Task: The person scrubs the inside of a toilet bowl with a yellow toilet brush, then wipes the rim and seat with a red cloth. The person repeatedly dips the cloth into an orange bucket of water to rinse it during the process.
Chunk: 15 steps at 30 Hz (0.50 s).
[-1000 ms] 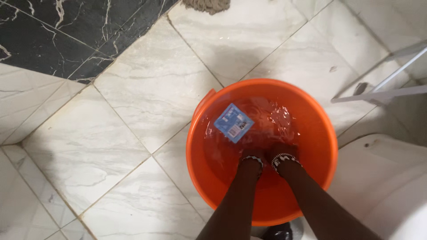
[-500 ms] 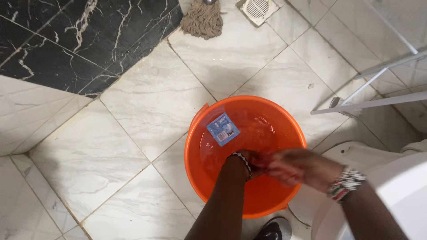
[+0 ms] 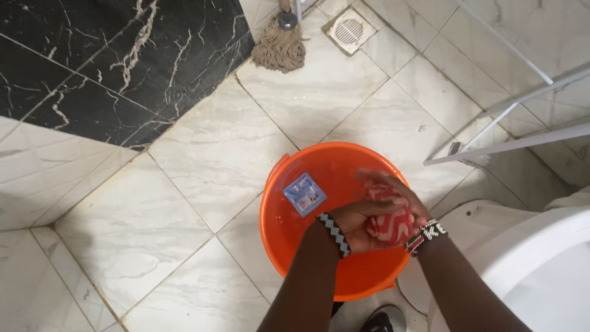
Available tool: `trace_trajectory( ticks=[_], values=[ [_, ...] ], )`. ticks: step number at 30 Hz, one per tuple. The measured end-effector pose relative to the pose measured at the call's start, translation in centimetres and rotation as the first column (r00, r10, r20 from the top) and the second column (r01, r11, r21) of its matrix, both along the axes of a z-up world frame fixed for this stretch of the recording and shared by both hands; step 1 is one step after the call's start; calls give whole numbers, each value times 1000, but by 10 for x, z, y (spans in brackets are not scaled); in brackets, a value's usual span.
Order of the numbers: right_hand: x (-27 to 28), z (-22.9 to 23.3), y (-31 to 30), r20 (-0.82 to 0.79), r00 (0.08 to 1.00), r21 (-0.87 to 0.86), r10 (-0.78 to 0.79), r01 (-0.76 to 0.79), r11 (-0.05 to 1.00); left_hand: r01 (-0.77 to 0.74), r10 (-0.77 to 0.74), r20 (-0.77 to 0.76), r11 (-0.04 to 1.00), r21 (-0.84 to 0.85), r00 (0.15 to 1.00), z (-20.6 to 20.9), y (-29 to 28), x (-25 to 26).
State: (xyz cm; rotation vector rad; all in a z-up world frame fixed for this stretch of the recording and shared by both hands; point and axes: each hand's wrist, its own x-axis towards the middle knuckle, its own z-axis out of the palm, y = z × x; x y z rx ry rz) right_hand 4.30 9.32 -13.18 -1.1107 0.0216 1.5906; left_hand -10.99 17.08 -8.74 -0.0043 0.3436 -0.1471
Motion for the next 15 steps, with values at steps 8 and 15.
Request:
trace_trajectory(
  ticks=[8,15],
  values=[
    [-28,38,5,-5,999,-134,49,-49,990,63,-66,-147,998,-24,987,-35,-16,-14],
    [13,-134,-10,711,426,-350,560,-476,807,196,-165,-383,980,42,909,-87,-49,-11]
  ],
)
